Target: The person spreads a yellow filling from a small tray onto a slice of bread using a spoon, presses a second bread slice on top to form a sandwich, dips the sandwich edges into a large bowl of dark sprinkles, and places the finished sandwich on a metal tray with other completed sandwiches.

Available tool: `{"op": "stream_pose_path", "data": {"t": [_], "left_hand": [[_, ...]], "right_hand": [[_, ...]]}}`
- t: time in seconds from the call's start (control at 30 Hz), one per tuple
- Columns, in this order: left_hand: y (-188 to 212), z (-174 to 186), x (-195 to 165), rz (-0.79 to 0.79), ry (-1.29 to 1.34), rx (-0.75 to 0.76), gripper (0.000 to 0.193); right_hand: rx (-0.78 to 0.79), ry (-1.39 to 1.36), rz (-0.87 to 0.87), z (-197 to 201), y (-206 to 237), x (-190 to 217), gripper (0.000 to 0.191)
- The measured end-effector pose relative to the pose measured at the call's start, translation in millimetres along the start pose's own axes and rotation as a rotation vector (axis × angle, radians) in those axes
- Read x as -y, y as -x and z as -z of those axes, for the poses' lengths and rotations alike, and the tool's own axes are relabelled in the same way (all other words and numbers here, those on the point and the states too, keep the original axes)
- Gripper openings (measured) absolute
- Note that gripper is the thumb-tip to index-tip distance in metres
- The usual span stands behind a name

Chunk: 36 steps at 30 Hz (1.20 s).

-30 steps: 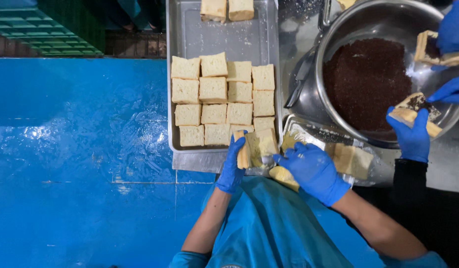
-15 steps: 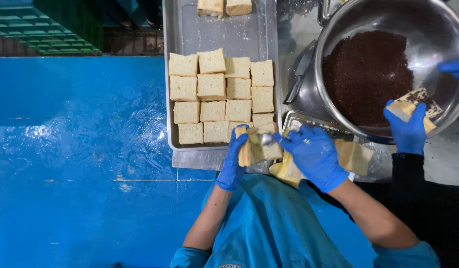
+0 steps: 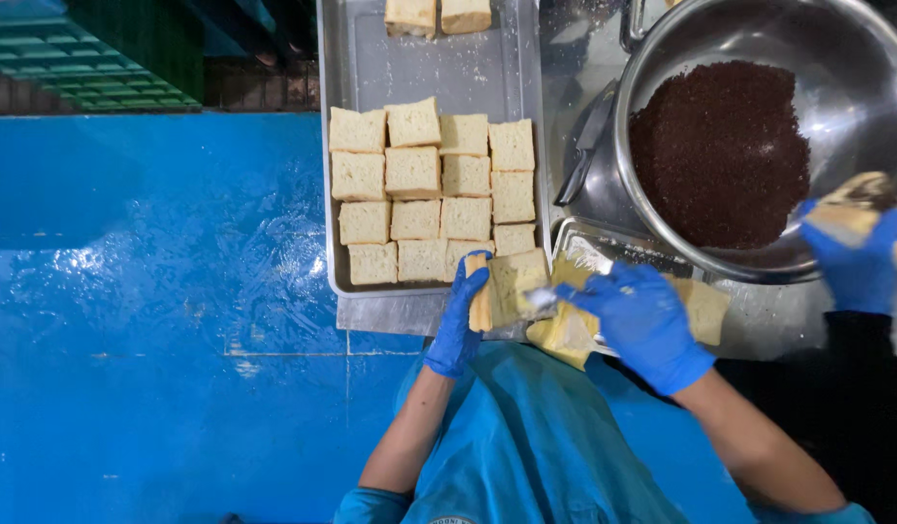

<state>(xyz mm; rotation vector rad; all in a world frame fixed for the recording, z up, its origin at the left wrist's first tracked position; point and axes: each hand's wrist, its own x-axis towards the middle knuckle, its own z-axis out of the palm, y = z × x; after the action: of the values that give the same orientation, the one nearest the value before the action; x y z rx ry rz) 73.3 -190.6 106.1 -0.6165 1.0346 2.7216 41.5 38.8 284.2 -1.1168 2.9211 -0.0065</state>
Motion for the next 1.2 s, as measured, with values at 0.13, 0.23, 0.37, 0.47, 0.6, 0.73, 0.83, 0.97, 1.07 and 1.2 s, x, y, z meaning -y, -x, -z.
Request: {"op": "stream_pose_path", "data": {"t": [0.13, 0.23, 0.37, 0.47, 0.6, 0.73, 0.83, 0.97, 1.07, 1.2], "left_hand": [[5.0, 4.4, -5.7, 0.067, 0.068, 0.015, 0.059], [5.3, 10.3, -13.9, 0.086, 0.161, 0.034, 0.059], [6.8, 13.6, -30.0, 0.099, 0.417, 0.120, 0.064], [15.7, 9.2, -41.4, 0.069, 0.403, 0.210, 0.075], [23.7, -5.1, -52.2, 0.060, 0.393, 0.259, 0.084], [23.0, -16.4, -59.9, 0.027, 0.416, 0.261, 0.087], [22.3, -20.5, -64.0, 0.022, 0.427, 0.246, 0.088], [23.8, -22.5, -65.9, 0.007, 0.454, 0.245, 0.090], [22.7, -23.0, -65.7, -0.006, 0.435, 0.253, 0.088], [19.2, -23.1, -65.0, -0.017, 0.404, 0.225, 0.087]], "right_hand": [[-0.121, 0.123, -0.205, -20.3, 17.1, -32.0, 0.058], [-0.023, 0.017, -0.499, -50.9, 26.3, -59.9, 0.053], [0.307, -0.118, -0.632, -111.1, 32.9, -79.9, 0.045], [0.226, -0.205, -0.622, -155.9, 36.3, -81.8, 0.043], [0.286, -0.251, -0.570, -192.3, 37.6, -83.7, 0.039], [0.482, -0.287, -0.571, -200.0, 29.8, -88.8, 0.043], [0.354, -0.248, -0.646, -204.6, 25.0, -94.0, 0.027], [0.463, -0.223, -0.531, -199.5, 22.5, -98.4, 0.044], [0.541, -0.252, -0.472, -186.8, 26.4, -103.0, 0.047], [0.627, -0.575, -0.503, -157.3, 35.9, -111.4, 0.035]]}}
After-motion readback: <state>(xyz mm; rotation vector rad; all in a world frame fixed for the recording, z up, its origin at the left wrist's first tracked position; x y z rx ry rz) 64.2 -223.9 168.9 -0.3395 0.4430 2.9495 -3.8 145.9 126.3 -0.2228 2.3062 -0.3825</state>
